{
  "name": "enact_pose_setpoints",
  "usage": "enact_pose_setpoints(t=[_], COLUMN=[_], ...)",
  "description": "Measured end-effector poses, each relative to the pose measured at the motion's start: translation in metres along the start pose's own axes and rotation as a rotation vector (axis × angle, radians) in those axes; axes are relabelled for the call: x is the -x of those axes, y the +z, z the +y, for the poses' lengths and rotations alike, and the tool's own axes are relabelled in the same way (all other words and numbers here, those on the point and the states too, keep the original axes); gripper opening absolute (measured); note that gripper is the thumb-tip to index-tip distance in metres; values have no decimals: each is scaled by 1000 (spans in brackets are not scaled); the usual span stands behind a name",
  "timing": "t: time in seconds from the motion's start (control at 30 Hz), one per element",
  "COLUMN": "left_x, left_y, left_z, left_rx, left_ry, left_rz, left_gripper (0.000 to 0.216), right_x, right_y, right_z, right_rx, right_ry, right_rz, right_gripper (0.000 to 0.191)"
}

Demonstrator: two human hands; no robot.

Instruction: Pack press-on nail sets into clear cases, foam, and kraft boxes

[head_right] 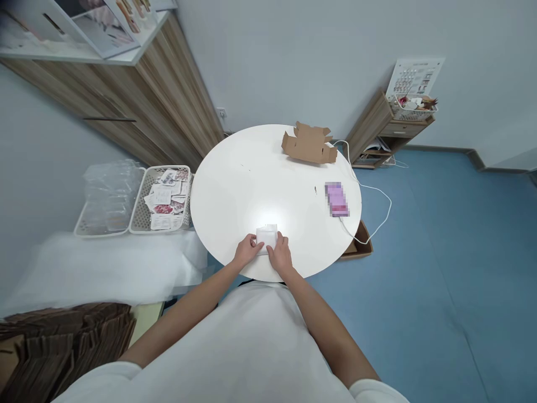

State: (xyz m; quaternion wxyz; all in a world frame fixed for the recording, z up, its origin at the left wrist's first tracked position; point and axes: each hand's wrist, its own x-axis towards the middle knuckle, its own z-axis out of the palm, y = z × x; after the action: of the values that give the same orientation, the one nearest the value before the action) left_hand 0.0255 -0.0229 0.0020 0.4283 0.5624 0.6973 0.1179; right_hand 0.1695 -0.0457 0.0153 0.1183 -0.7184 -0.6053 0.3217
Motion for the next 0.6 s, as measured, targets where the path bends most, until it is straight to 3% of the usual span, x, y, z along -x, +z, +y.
enact_pose_setpoints(t=[0.1, 0.27, 0.47, 0.6], left_x=[1, 3, 6, 20], left_y=[-1, 3, 10, 15], left_z=[6, 14, 17, 15], left_rx=[-16, -21, 74, 191], left_ry=[-77, -149, -220, -186], left_rz=[0, 40, 162, 195], left_gripper=[36, 37, 52, 52], right_x=[10, 7, 1, 4], right_y=[-3, -8, -12, -15], right_z=[7, 19, 29, 36], right_rx=[57, 70, -118, -197], right_ry=[-117, -242, -172, -146], right_rz=[8, -154, -220, -309], right_gripper=[47, 41, 46, 59])
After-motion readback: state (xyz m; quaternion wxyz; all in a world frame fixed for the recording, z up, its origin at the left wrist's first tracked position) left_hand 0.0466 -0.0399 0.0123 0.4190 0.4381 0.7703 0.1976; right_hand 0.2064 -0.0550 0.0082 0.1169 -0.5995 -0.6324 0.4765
